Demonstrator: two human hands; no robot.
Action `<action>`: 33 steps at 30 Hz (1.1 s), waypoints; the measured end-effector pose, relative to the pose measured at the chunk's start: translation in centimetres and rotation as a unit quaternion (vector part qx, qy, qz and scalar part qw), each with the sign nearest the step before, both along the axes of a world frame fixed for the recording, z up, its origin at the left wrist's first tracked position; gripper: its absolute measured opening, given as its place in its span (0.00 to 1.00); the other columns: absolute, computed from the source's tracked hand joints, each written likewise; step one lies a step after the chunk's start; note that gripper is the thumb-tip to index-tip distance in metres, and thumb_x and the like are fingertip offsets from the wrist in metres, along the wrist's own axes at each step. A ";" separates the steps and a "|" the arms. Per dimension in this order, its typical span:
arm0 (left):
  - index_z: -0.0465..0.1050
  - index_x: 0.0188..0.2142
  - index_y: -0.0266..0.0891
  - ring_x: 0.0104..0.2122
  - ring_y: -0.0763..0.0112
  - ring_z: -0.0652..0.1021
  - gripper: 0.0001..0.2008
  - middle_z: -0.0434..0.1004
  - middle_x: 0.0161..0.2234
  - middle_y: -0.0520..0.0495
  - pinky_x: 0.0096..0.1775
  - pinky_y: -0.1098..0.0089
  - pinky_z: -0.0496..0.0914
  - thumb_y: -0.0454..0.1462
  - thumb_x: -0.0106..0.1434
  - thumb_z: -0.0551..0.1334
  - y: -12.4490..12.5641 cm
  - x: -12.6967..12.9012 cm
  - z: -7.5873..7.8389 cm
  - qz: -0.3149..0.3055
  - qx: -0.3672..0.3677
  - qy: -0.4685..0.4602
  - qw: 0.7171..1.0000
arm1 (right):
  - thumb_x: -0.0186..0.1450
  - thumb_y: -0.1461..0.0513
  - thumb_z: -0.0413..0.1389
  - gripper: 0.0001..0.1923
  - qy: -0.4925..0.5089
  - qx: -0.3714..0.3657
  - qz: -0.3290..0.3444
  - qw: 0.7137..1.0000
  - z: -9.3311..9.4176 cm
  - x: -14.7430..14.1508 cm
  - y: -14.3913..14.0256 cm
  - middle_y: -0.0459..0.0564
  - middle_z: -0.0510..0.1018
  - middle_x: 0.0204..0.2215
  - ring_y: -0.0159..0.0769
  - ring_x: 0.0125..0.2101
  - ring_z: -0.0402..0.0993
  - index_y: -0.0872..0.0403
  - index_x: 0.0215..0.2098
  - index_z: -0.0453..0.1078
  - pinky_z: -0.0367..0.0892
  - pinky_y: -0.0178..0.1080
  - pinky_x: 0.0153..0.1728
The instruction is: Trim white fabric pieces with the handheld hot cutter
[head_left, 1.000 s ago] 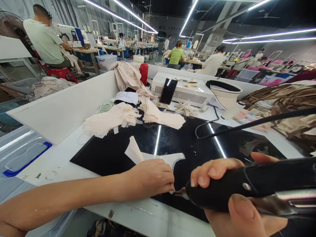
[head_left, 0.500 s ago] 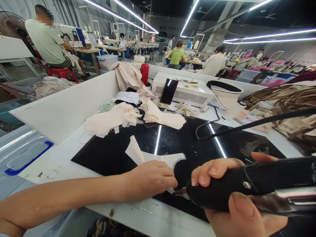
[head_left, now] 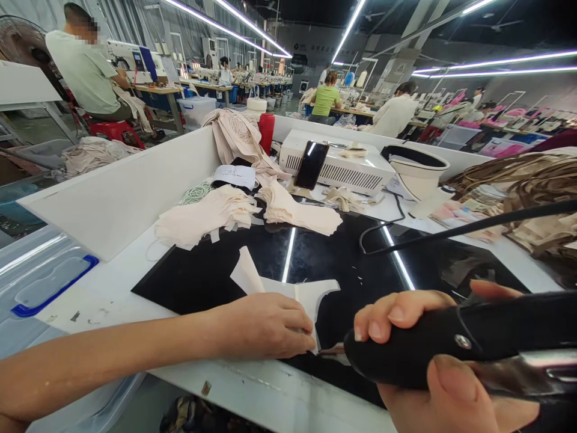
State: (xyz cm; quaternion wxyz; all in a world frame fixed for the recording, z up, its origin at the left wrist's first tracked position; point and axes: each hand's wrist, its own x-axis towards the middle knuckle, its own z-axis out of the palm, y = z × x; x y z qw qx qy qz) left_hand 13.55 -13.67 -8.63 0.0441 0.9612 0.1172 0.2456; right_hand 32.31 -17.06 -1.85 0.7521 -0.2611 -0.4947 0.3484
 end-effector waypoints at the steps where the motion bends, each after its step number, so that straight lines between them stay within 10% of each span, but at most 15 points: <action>1: 0.79 0.44 0.36 0.45 0.71 0.81 0.14 0.83 0.42 0.43 0.58 0.71 0.72 0.32 0.79 0.54 0.0 0.0 0.0 -0.001 0.000 0.001 1.000 | 0.61 0.58 0.70 0.26 0.001 -0.001 0.000 1.000 0.0 0.0 0.0 0.40 0.78 0.27 0.35 0.20 0.70 0.45 0.54 0.68 0.74 0.39 0.18; 33: 0.79 0.45 0.35 0.42 0.71 0.82 0.10 0.83 0.42 0.44 0.56 0.71 0.74 0.31 0.77 0.58 -0.4 0.0 0.1 0.001 -0.010 -0.029 1.000 | 0.62 0.59 0.69 0.25 -0.004 -0.005 -0.019 1.000 0.1 -0.3 0.1 0.40 0.77 0.27 0.35 0.21 0.71 0.46 0.55 0.68 0.72 0.39 0.18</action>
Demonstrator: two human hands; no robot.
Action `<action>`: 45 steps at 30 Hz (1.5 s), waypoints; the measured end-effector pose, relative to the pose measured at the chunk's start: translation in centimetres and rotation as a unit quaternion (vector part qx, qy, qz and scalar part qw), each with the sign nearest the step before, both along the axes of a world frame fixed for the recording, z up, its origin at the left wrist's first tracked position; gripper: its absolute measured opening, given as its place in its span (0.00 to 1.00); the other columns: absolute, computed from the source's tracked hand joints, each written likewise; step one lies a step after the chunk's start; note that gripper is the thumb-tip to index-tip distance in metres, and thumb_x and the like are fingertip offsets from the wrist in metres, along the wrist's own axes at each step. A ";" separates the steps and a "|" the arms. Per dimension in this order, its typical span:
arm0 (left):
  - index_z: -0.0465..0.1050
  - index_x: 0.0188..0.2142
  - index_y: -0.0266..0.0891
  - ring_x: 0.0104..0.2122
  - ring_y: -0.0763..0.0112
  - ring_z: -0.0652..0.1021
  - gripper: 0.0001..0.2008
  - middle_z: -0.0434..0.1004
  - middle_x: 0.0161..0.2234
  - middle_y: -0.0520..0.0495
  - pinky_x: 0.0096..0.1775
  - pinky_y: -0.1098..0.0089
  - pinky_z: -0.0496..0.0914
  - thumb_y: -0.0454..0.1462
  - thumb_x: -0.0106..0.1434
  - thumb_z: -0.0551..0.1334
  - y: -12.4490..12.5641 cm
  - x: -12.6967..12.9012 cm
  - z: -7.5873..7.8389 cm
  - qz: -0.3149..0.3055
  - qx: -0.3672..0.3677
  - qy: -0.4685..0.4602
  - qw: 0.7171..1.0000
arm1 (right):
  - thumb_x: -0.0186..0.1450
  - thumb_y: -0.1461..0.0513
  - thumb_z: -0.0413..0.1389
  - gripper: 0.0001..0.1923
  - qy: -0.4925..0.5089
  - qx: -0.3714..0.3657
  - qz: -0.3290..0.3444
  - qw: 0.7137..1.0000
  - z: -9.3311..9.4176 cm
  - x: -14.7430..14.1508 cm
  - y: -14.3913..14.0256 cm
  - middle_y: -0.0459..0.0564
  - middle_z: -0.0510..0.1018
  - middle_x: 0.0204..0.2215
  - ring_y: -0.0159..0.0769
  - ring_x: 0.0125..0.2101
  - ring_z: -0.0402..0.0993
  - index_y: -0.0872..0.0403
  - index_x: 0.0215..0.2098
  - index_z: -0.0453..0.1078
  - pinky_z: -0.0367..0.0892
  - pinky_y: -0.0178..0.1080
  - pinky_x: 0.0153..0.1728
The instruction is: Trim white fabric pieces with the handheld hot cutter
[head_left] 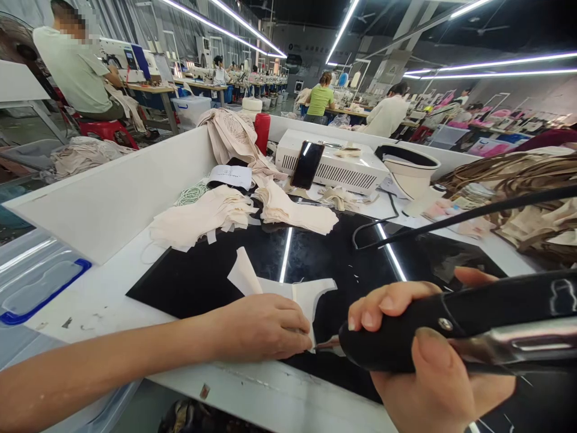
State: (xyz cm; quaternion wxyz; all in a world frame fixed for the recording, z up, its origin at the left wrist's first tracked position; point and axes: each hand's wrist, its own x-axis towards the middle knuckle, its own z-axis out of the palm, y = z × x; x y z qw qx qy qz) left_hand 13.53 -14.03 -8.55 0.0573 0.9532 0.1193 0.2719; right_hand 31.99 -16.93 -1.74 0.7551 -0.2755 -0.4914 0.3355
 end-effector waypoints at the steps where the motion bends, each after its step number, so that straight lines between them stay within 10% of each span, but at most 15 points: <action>1: 0.80 0.45 0.35 0.42 0.70 0.82 0.10 0.83 0.42 0.44 0.56 0.71 0.75 0.31 0.77 0.58 0.0 0.0 0.0 -0.001 0.000 0.000 1.000 | 0.63 0.60 0.68 0.24 -0.007 -0.001 0.000 1.000 0.0 0.0 0.0 0.40 0.78 0.27 0.35 0.21 0.72 0.46 0.55 0.68 0.72 0.39 0.18; 26: 0.78 0.48 0.32 0.45 0.66 0.81 0.10 0.83 0.43 0.41 0.59 0.68 0.73 0.34 0.78 0.57 -0.4 -1.2 0.8 -0.048 -0.047 0.035 0.997 | 0.66 0.59 0.66 0.25 -0.035 0.010 0.049 0.998 -0.2 0.7 -0.9 0.42 0.78 0.29 0.35 0.21 0.75 0.47 0.58 0.66 0.75 0.41 0.20; 32: 0.78 0.48 0.34 0.42 0.69 0.81 0.09 0.83 0.41 0.47 0.55 0.71 0.74 0.35 0.77 0.59 -1.3 -2.0 2.1 -0.052 -0.076 0.053 0.994 | 0.61 0.60 0.69 0.26 0.012 0.016 -0.069 0.997 1.0 3.2 1.7 0.40 0.79 0.28 0.34 0.21 0.73 0.45 0.56 0.69 0.75 0.38 0.19; 45: 0.74 0.48 0.35 0.41 0.64 0.77 0.06 0.76 0.38 0.47 0.50 0.64 0.74 0.35 0.75 0.62 1.9 3.2 0.5 0.055 0.081 0.056 0.994 | 0.65 0.60 0.66 0.23 -0.026 0.040 -0.050 0.998 -1.2 3.7 4.7 0.39 0.78 0.31 0.31 0.23 0.74 0.44 0.57 0.69 0.76 0.38 0.23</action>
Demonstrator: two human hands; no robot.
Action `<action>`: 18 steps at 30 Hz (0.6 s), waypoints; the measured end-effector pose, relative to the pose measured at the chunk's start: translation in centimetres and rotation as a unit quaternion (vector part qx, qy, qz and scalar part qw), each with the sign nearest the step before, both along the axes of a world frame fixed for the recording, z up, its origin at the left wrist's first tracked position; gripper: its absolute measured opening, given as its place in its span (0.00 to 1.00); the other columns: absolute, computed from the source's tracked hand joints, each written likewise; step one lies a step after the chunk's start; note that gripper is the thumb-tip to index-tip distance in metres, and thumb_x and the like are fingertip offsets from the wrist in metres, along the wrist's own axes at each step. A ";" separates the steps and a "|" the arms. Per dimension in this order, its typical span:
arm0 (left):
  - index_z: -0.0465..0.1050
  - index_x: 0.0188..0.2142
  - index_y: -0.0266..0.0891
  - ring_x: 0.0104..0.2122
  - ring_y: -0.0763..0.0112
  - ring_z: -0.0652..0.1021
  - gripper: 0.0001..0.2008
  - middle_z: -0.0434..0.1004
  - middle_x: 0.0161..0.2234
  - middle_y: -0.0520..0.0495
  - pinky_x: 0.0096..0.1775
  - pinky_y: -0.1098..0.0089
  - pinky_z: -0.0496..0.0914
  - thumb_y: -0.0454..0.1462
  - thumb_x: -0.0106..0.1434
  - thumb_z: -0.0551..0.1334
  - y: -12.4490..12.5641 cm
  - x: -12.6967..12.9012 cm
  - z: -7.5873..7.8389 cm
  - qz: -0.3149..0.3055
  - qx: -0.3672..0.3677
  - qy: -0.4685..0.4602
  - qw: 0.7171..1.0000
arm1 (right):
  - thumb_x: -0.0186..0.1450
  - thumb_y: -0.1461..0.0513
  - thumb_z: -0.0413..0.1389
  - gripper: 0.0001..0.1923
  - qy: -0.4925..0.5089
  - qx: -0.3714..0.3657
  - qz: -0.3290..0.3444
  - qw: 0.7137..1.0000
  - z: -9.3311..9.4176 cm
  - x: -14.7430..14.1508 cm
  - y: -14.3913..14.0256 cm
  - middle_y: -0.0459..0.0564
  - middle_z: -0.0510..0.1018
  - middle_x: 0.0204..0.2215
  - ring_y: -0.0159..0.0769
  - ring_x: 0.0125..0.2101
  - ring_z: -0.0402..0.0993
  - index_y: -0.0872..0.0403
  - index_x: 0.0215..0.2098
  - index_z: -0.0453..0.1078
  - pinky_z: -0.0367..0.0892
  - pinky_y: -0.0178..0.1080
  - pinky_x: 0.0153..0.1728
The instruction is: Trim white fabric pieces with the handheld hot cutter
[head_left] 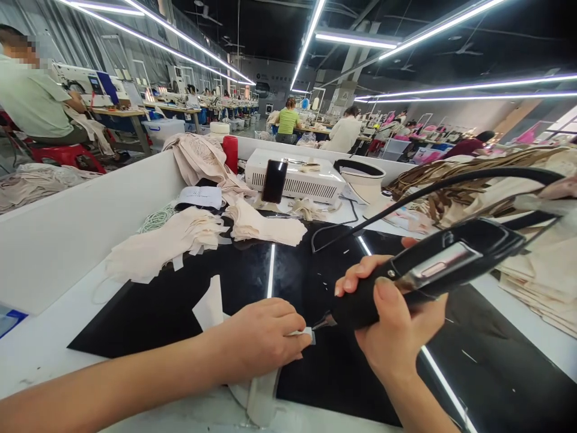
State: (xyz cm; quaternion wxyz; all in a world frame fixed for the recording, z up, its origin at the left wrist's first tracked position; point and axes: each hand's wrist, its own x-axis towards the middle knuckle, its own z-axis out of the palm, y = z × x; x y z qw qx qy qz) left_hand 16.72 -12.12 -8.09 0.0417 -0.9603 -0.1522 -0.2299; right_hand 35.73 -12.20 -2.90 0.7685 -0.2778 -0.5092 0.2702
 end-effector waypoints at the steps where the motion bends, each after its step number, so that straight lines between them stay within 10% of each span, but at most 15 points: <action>1: 0.74 0.48 0.35 0.40 0.64 0.77 0.06 0.76 0.38 0.48 0.49 0.64 0.74 0.35 0.75 0.62 0.1 0.2 -0.1 0.001 0.005 0.003 1.000 | 0.66 0.60 0.67 0.23 -0.002 0.001 0.002 1.000 -0.1 0.0 0.0 0.39 0.78 0.31 0.31 0.23 0.75 0.44 0.57 0.69 0.76 0.38 0.23; 18: 0.74 0.50 0.36 0.41 0.64 0.76 0.12 0.75 0.41 0.48 0.49 0.63 0.74 0.39 0.71 0.68 -0.1 -0.1 -1.0 0.040 -0.025 0.029 0.998 | 0.65 0.61 0.67 0.25 -0.014 0.002 0.003 1.000 -0.2 0.2 -0.2 0.40 0.79 0.31 0.33 0.24 0.75 0.45 0.58 0.68 0.76 0.38 0.22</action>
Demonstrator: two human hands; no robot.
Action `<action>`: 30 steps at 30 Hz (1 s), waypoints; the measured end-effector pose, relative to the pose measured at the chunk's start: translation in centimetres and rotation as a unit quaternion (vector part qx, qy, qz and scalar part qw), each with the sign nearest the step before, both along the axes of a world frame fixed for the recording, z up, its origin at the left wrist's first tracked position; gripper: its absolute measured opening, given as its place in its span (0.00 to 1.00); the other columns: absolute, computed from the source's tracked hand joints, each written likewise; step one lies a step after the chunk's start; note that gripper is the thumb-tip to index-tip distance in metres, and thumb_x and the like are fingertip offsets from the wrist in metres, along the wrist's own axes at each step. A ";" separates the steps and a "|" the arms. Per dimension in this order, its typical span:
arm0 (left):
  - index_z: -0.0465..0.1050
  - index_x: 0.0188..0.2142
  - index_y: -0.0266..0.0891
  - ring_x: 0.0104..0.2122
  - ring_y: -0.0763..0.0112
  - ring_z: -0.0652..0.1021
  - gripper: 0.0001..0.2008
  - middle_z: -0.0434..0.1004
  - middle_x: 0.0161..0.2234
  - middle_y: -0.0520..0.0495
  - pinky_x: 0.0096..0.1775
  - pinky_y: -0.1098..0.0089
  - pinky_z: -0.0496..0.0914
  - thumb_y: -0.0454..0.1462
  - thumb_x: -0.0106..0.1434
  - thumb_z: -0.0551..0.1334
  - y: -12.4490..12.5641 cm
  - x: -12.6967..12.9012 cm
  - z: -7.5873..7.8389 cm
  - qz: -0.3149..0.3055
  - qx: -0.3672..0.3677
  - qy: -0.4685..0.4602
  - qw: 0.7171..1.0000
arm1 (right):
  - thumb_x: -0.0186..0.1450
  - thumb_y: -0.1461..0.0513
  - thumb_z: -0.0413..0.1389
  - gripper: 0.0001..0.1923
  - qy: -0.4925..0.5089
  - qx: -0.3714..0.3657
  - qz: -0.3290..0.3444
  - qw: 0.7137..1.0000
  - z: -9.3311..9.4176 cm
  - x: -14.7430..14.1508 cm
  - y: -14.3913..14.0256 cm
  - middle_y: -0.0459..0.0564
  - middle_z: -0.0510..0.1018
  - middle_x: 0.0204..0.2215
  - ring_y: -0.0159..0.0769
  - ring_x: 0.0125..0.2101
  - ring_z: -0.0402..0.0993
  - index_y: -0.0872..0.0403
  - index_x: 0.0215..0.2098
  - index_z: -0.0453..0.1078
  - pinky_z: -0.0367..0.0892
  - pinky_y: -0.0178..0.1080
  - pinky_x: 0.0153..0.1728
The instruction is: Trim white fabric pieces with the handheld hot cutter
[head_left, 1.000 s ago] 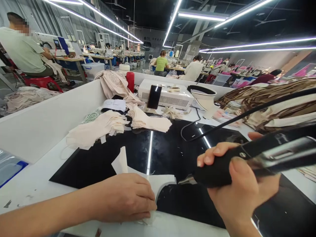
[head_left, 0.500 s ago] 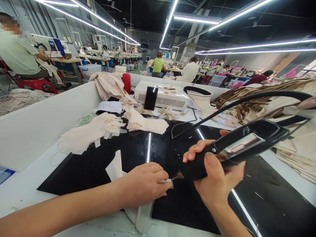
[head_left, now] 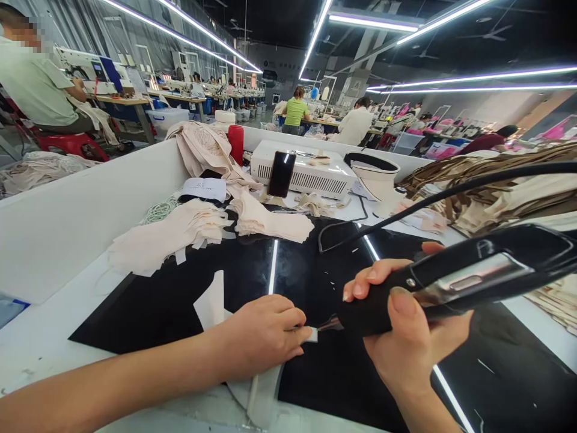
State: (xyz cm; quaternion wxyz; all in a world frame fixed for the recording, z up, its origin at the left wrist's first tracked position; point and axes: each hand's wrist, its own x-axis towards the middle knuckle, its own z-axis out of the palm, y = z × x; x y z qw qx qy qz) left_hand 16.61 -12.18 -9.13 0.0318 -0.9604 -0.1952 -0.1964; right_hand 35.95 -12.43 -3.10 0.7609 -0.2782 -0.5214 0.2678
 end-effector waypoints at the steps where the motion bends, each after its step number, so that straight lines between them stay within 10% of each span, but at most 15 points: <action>1: 0.74 0.50 0.36 0.42 0.64 0.76 0.12 0.75 0.41 0.48 0.50 0.63 0.74 0.39 0.71 0.68 0.0 0.0 0.0 0.000 0.001 -0.002 1.000 | 0.64 0.61 0.68 0.25 0.001 0.001 -0.001 1.000 0.0 0.0 0.0 0.40 0.79 0.30 0.33 0.24 0.75 0.45 0.58 0.69 0.75 0.38 0.22; 30: 0.72 0.50 0.35 0.41 0.67 0.75 0.09 0.74 0.41 0.48 0.51 0.65 0.71 0.38 0.75 0.64 0.1 0.0 -0.3 -0.007 0.029 0.004 1.000 | 0.64 0.61 0.67 0.24 0.020 -0.021 -0.011 1.000 0.7 -0.3 -0.4 0.40 0.78 0.29 0.33 0.22 0.74 0.45 0.57 0.69 0.76 0.39 0.21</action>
